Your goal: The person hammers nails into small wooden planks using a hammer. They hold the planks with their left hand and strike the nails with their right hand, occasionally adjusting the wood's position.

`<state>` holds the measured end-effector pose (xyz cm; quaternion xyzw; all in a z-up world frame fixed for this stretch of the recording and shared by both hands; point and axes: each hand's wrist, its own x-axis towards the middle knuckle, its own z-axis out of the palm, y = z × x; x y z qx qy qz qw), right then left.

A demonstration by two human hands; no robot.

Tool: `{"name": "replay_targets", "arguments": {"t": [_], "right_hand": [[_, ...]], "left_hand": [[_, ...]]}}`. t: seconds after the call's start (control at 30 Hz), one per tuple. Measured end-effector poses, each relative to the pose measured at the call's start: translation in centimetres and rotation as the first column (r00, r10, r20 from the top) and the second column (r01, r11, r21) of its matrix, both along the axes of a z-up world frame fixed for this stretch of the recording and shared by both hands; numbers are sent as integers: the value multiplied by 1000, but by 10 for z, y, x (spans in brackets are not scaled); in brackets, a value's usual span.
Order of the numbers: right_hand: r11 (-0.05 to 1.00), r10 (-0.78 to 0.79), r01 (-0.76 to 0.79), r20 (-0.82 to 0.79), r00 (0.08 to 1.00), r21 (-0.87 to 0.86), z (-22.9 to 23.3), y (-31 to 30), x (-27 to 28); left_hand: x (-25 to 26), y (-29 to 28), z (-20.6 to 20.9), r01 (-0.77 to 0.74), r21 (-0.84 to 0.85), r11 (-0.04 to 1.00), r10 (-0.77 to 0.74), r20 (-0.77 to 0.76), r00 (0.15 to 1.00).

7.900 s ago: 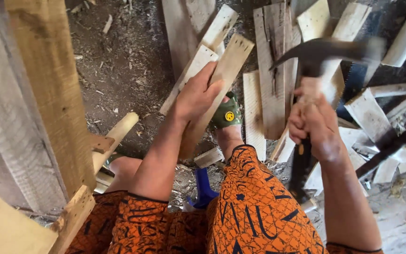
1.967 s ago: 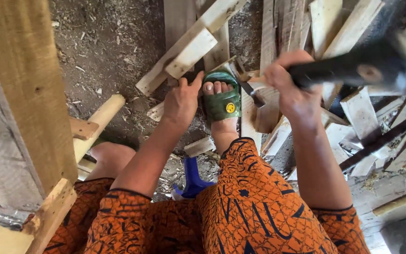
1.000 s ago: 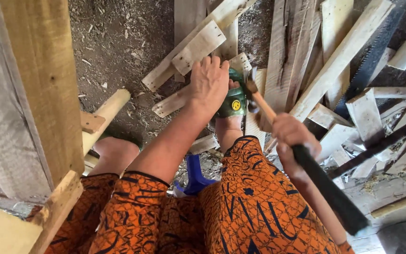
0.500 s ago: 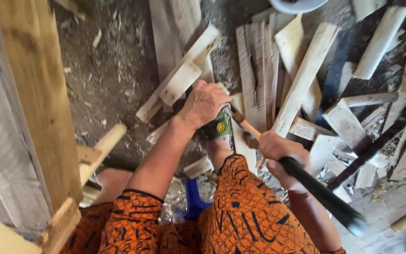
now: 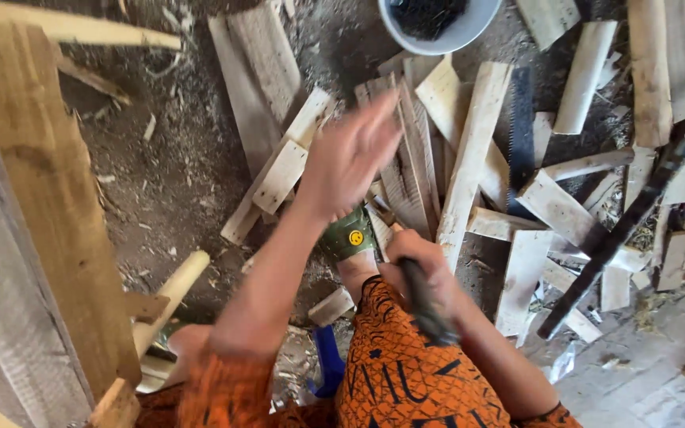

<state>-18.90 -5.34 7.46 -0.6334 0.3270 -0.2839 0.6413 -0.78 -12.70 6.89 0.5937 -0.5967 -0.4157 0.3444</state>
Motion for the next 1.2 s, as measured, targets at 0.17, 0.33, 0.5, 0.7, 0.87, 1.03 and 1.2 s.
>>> {"name": "replay_targets", "arguments": {"t": [0.17, 0.33, 0.5, 0.7, 0.87, 1.03, 1.2], "right_hand": [[995, 98, -97, -203, 974, 18, -31, 19, 12], [973, 168, -227, -536, 827, -45, 9, -3, 0], [858, -493, 31, -803, 337, -513, -51, 23, -95], [981, 5, 194, -996, 84, 22, -75, 51, -102], [884, -362, 427, -859, 362, -193, -88, 65, -127], [603, -271, 707, -739, 617, 369, -15, 35, -163], [754, -364, 628, -674, 643, 191, -80, 74, -206]], "left_hand": [[-18, 110, 61, -46, 31, 998, 55, -682, 729], [-36, 142, 72, -259, 21, 966, 245, -413, 877], [-52, 164, 72, -203, 61, 977, 212, -327, 921], [-51, 176, 56, -277, 18, 961, 266, -345, 900], [-60, 173, 65, -237, 47, 970, 241, -297, 924], [-55, 180, 46, -228, -74, 971, 191, -330, 924], [-63, 176, 47, -276, -93, 957, 224, -369, 902]]}}
